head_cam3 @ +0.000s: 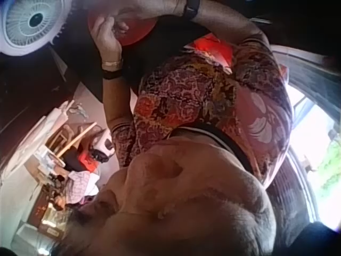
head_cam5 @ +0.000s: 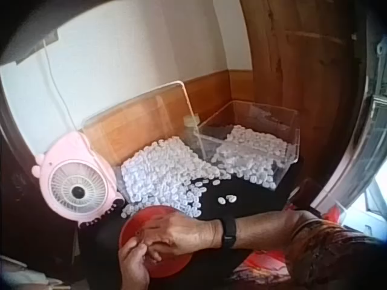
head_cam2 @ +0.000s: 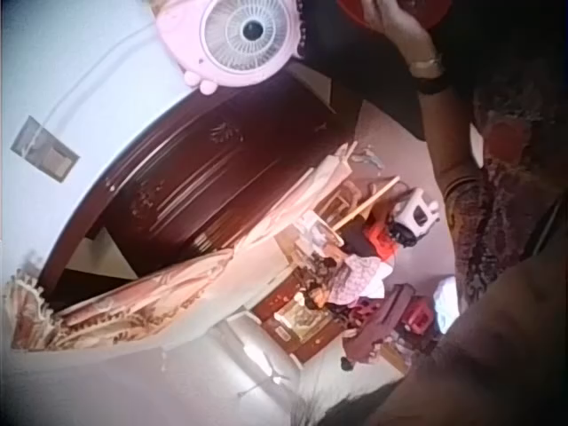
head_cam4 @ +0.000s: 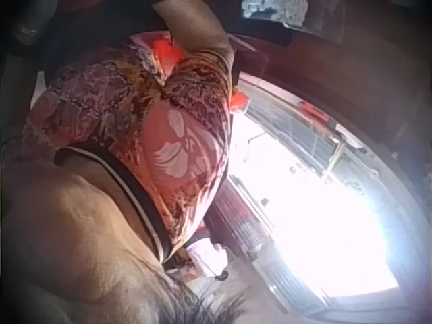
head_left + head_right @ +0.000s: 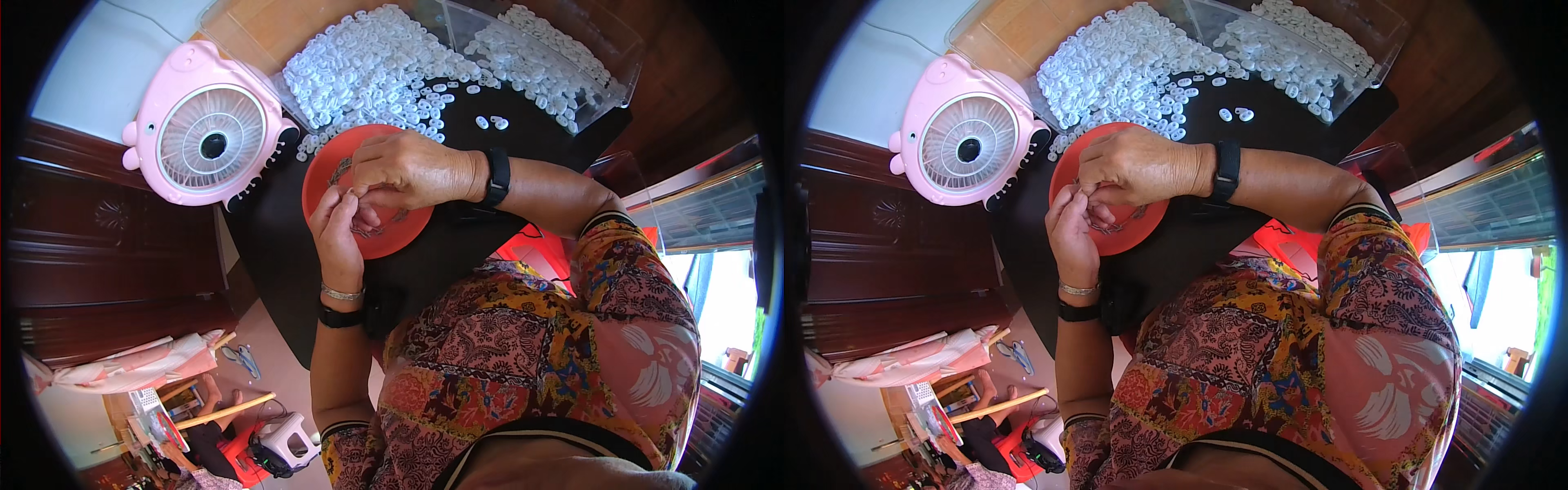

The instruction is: Picking up small white plastic rings from a bulk container and placing them onto a red plate for assembly preparation.

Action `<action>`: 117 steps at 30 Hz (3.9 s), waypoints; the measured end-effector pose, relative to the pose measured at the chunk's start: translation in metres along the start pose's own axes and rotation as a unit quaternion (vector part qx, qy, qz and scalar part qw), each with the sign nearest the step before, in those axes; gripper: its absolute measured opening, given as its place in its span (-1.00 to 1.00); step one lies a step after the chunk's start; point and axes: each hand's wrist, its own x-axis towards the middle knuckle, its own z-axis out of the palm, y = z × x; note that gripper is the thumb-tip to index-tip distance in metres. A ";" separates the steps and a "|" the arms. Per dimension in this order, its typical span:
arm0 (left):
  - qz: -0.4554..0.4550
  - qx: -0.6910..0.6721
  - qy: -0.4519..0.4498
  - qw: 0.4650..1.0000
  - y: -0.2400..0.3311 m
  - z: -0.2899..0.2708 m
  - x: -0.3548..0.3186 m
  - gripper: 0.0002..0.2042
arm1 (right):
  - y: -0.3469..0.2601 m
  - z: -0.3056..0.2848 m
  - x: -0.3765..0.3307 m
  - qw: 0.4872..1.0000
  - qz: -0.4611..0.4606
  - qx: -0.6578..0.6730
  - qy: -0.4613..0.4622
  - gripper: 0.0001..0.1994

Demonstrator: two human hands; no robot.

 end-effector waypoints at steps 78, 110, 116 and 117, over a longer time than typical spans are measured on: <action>0.048 0.039 0.050 0.997 0.008 0.003 -0.004 -0.80 | 0.021 0.010 -0.011 0.987 0.133 0.001 -0.087 -0.88; 0.022 0.021 0.010 0.999 0.010 0.007 -0.007 -0.79 | 0.006 -0.003 0.000 0.860 0.311 0.405 -0.017 -0.82; 0.014 0.009 0.006 1.000 0.009 0.011 -0.008 -0.77 | 0.005 0.009 -0.004 0.890 0.239 0.389 0.005 -0.86; 0.006 0.008 0.003 1.000 0.007 0.011 -0.007 -0.76 | 0.005 0.009 -0.004 0.903 0.227 0.364 0.011 -0.86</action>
